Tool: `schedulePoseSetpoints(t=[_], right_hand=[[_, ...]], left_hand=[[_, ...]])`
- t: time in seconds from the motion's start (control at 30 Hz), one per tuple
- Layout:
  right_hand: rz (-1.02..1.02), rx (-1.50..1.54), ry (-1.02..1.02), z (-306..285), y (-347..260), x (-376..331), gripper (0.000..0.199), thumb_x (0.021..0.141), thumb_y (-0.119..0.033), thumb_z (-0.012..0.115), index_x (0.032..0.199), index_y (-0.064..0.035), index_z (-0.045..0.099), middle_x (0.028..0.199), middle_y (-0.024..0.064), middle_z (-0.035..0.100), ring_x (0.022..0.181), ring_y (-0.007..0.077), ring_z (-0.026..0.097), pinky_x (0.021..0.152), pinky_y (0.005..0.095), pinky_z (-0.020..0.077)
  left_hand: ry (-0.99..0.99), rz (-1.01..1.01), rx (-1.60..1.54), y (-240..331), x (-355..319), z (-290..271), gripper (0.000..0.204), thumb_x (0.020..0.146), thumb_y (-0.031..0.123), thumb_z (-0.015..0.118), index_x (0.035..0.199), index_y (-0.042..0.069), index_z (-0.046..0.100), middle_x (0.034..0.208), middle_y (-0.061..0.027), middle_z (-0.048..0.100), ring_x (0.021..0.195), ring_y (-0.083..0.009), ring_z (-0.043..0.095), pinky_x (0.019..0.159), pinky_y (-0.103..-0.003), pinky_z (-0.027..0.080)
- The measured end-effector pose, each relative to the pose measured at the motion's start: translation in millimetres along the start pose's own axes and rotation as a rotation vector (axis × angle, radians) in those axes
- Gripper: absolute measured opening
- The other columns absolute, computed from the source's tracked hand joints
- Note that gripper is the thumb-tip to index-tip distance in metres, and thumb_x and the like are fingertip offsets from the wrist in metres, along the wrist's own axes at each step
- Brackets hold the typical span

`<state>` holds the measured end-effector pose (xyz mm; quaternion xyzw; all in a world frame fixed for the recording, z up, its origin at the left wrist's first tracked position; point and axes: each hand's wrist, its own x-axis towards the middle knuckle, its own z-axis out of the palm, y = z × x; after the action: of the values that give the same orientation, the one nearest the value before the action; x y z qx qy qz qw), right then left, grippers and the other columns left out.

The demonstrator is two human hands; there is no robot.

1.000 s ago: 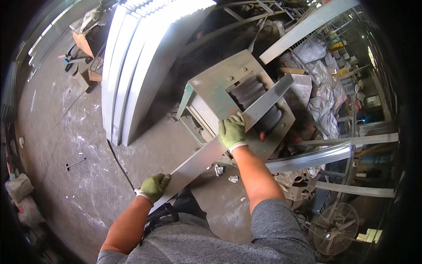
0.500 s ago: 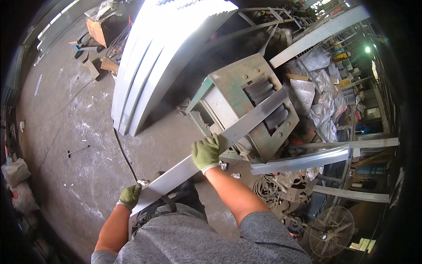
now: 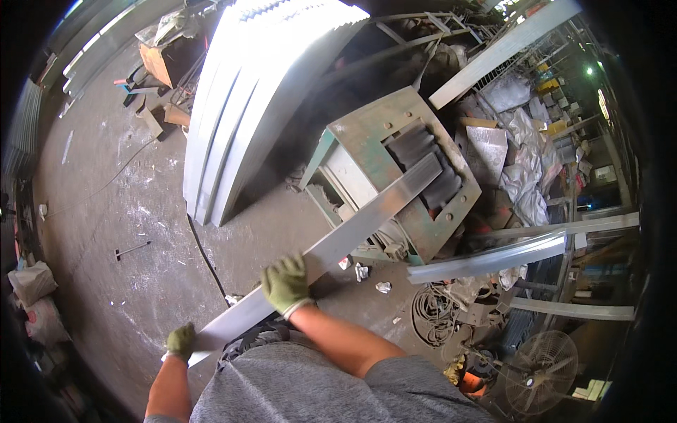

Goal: The person repeatedly picks up long, flat metal sheets and feeds them one by one into a roller machine. After each sheet passes through, the person stacks it with others nearby. The process is continuous and repetitive throughout the clip.

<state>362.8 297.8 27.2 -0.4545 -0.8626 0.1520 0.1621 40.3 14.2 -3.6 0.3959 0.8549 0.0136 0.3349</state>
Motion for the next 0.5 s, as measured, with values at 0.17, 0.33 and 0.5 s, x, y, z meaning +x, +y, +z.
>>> schedulePoseSetpoints(t=[0.17,0.33,0.5], right_hand=[[-0.002,-0.184,0.138,-78.2,164.7,62.7,0.028,0.098,-0.029,0.064,0.076,-0.0139,0.072,0.088,0.0117,0.074,0.102,0.0340,0.066,0.120,0.0625,0.0359],[0.032,-0.357,0.073,-157.5,268.0,102.0,0.038,0.105,-0.029,0.054,0.081,-0.0080,0.076,0.092,0.0159,0.075,0.105,0.0349,0.070,0.121,0.0553,0.0386],[0.001,-0.269,0.011,-99.3,207.9,75.9,0.034,0.101,-0.030,0.059,0.078,-0.0118,0.077,0.091,0.0134,0.074,0.104,0.0358,0.067,0.121,0.0627,0.0348]], left_hand=[[-0.120,0.244,-0.195,189.2,32.6,7.6,0.046,0.110,0.052,0.056,0.119,0.014,0.079,0.107,-0.0244,0.078,0.104,-0.0484,0.074,0.089,-0.054,0.059],[-0.166,0.499,-0.286,321.8,27.1,-2.5,0.049,0.109,0.055,0.059,0.114,0.010,0.075,0.105,-0.0269,0.077,0.105,-0.0516,0.072,0.090,-0.057,0.057],[-0.137,0.344,-0.221,246.6,28.7,-0.5,0.055,0.111,0.058,0.052,0.108,0.007,0.075,0.101,-0.0274,0.076,0.102,-0.0520,0.072,0.087,-0.058,0.056]])
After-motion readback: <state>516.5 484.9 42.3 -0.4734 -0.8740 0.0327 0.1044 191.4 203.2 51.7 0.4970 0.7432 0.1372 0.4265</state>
